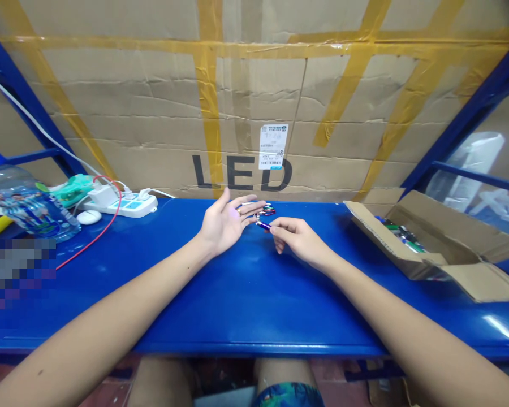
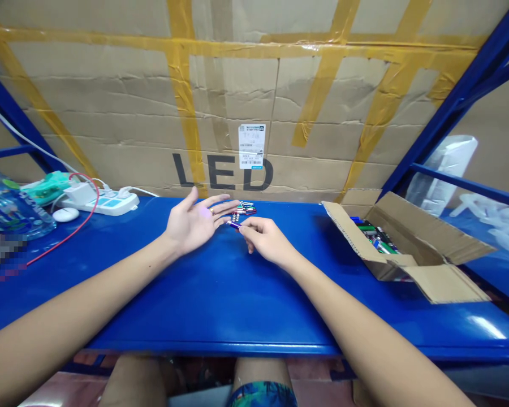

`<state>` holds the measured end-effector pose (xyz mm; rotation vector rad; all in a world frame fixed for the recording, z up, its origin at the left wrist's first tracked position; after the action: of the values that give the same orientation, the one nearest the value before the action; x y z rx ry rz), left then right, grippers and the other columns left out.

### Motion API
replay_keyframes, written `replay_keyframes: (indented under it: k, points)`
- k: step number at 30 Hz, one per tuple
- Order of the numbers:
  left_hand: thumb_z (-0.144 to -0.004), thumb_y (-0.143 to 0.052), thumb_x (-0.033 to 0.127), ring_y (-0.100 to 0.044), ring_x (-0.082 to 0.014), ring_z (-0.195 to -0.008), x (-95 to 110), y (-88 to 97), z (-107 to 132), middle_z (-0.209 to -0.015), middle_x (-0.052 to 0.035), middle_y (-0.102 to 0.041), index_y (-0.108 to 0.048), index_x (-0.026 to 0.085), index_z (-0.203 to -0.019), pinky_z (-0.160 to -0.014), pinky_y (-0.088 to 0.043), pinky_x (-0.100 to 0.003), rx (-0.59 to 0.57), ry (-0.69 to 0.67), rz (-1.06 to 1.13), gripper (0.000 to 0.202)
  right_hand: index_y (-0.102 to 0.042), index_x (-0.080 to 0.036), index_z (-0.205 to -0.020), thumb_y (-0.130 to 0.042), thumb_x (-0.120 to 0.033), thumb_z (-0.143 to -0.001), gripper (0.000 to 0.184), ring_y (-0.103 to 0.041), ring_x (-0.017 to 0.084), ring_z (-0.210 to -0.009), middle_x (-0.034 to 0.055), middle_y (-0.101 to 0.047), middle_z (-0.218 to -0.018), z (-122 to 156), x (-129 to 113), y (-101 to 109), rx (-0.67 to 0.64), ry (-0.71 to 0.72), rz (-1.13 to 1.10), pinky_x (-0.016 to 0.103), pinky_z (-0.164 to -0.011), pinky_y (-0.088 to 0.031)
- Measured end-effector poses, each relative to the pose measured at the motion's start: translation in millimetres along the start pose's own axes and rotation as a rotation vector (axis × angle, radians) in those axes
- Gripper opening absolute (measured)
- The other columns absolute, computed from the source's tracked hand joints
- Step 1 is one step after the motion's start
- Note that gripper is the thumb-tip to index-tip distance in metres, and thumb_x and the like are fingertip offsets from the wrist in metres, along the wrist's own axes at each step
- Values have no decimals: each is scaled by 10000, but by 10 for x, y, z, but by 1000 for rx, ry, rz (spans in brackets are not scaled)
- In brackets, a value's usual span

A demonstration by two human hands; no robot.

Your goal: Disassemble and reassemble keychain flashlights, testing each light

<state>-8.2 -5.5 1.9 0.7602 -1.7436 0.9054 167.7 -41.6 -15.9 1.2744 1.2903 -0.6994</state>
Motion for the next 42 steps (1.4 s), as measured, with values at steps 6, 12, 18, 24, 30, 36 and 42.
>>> replay_keyframes:
  k: [6,12,18,24,30,36,42]
  points:
    - [-891,-414,674,-579,-350,-1254,-17,45,-2,-1291,-206,-650,-623,125,-1181,-1003,-512,-496,32,-9,5,656,-554,-190,-731,-557,-397,-873,252,-492,126,-456,-31,-533,-498,22,-32,-37,11,-19,89,273,-522,-395]
    - [-935,-426,588,-570,-339,-1271,-53,22,4,-1279,-215,-654,-665,91,-1118,-1029,-484,-435,49,77,274,580,-538,-190,-733,-552,-399,-875,254,-500,124,-447,-37,-526,-507,12,-29,-28,34,-34,110,268,-509,-406]
    - [-955,-428,537,-591,-330,-1239,-67,22,-3,-1240,-217,-672,-678,75,-1093,-989,-488,-398,65,88,336,543,-549,-185,-747,-544,-394,-875,244,-494,118,-446,-40,-516,-517,13,-25,-3,39,-31,115,256,-496,-396]
    - [-947,-436,549,-597,-324,-1223,-73,20,-5,-1236,-221,-672,-680,74,-1101,-985,-483,-396,75,93,336,555,-569,-181,-762,-552,-404,-874,250,-515,120,-472,-34,-524,-565,18,0,-71,-38,-18,132,259,-512,-414]
    - [-953,-426,546,-609,-321,-1201,-87,32,-15,-1225,-220,-675,-681,74,-1098,-964,-491,-388,79,89,319,556,-560,-182,-774,-542,-369,-869,210,-504,118,-459,-43,-506,-555,16,-1,-62,-21,-8,150,257,-501,-400]
    - [-962,-396,559,-636,-313,-1153,-94,25,-12,-1202,-211,-685,-685,83,-1090,-941,-503,-390,54,81,313,571,-537,-189,-770,-546,-366,-863,200,-507,113,-461,-50,-494,-579,12,-8,-29,18,6,139,253,-496,-402]
    - [-964,-393,561,-642,-311,-1138,-105,32,-13,-1188,-220,-686,-681,76,-1103,-926,-510,-385,41,70,312,581,-528,-188,-751,-535,-353,-873,205,-506,114,-461,-44,-501,-577,15,-18,-31,-7,2,174,257,-507,-393]
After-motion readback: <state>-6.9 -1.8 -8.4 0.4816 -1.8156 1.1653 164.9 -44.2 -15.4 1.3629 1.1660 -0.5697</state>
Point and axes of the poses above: each hand's wrist, its own z-axis away from the middle knuckle, its own y-axis out of the back of the hand, x = y × z, the point moved 3 cm from there along -z, towards the middle knuckle
